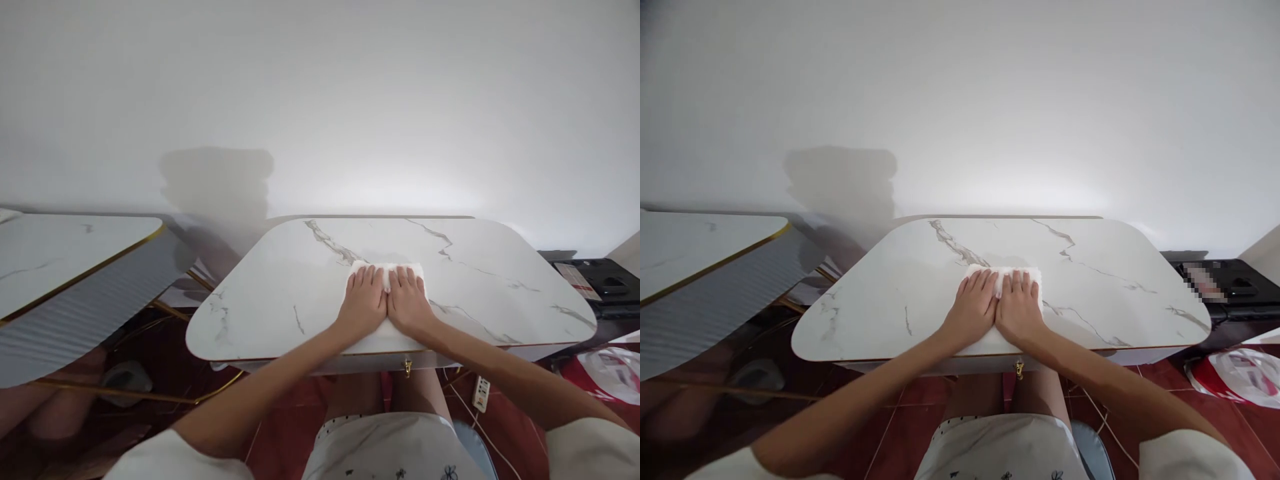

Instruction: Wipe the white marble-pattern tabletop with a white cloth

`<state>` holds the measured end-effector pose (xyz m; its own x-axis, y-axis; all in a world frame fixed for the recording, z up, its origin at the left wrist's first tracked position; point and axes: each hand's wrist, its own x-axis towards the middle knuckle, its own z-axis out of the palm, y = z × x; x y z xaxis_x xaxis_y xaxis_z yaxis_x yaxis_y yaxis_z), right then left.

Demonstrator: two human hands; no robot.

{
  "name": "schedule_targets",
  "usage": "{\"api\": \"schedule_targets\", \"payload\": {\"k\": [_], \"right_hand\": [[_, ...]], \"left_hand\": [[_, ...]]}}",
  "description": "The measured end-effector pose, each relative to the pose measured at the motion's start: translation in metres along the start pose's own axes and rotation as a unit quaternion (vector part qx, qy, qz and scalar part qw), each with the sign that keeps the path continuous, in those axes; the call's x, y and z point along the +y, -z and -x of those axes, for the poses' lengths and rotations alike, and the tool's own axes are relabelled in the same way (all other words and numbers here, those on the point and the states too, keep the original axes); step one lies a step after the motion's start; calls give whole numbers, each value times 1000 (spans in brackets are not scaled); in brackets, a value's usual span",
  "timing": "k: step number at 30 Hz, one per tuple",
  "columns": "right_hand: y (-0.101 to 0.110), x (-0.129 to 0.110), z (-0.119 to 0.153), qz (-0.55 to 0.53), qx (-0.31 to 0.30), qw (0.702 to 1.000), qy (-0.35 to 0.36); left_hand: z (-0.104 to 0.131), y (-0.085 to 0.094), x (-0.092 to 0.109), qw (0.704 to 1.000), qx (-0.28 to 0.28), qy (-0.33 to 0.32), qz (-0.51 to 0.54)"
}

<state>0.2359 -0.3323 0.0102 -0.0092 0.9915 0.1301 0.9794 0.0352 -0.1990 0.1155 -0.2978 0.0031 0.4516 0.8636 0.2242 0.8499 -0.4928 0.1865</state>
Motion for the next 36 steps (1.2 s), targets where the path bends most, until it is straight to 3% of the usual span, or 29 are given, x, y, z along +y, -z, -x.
{"api": "schedule_targets", "payload": {"k": [9,16,25,30,36], "right_hand": [[-3,14,-84,10,36,999,10],[-13,35,-140,26,47,997,57],[-20,39,-199,16,64,997,35],[-23,42,-226,15,63,997,36],[-24,51,-242,7,56,997,48]], "left_hand": [[-84,-11,-27,1000,21,3,-16],[-131,-21,-41,998,52,21,-14],[-187,-27,-69,998,56,22,19],[-211,-30,-78,998,55,30,15],[-220,-35,-75,997,55,44,-21]]}}
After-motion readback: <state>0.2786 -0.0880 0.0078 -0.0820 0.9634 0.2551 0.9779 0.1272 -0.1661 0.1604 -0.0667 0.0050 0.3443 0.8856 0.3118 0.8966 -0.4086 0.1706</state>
